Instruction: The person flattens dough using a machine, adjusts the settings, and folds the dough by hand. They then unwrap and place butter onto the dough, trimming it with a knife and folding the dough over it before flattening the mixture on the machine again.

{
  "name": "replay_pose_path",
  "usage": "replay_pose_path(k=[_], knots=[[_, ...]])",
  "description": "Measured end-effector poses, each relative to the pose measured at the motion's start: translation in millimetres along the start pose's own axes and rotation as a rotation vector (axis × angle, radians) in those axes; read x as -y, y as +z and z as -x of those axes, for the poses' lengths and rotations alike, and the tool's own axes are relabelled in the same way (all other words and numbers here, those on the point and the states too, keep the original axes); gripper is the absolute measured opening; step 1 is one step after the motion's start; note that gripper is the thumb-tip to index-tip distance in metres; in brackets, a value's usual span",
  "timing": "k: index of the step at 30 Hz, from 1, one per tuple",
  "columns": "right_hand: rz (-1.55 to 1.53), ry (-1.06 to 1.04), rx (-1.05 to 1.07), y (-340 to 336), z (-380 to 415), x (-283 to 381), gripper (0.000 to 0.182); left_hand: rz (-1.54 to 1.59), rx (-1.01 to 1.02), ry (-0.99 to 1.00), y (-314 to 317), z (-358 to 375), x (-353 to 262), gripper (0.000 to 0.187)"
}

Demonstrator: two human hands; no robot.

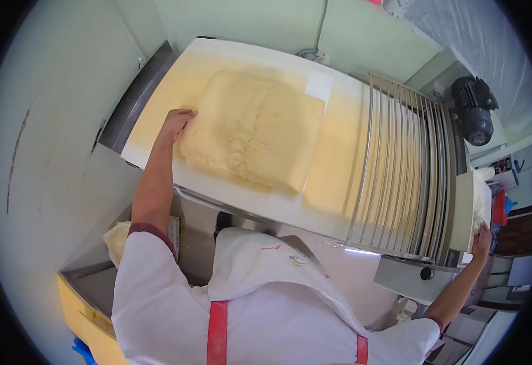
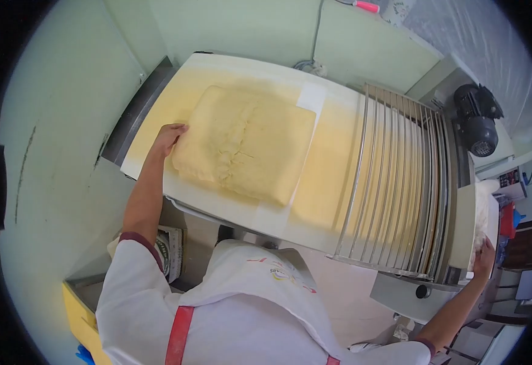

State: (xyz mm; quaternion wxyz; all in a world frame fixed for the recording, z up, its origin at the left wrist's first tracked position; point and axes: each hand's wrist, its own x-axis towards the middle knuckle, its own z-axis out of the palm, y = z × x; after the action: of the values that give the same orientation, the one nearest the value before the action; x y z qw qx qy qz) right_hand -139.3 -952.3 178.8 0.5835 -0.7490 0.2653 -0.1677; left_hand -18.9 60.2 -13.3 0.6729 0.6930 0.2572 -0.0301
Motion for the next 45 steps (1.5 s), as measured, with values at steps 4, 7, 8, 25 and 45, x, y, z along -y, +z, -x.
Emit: replay_pose_path(k=[4, 7, 8, 25, 45], knots=[[-0.69, -0.359, 0.325, -98.6, -5.8, -1.2, 0.03, -0.111, 0.034, 0.039, -9.7, -27.3, 12.4, 0.033], [-0.569, -0.603, -0.306, -5.7, 90.6, 27.3, 0.029, -0.172, -0.03, 0.075, -0.8, -26.3, 15.9, 0.034], [-0.455, -0.618, -0.487, 54.3, 120.6, 27.9, 0.029, -0.166, -0.058, 0.092, 4.0, -20.0, 12.1, 0.032], [-0.218, -0.472, -0.513, 381.9, 282.3, 10.1, 0.022, 0.174, 0.137, 0.325, -18.2, 23.8, 59.0, 0.073], [0.201, -0.067, 0.544, 614.0, 396.6, -54.9, 0.033, -0.475, 0.042, 0.76, -14.3, 9.5, -30.1, 0.044]])
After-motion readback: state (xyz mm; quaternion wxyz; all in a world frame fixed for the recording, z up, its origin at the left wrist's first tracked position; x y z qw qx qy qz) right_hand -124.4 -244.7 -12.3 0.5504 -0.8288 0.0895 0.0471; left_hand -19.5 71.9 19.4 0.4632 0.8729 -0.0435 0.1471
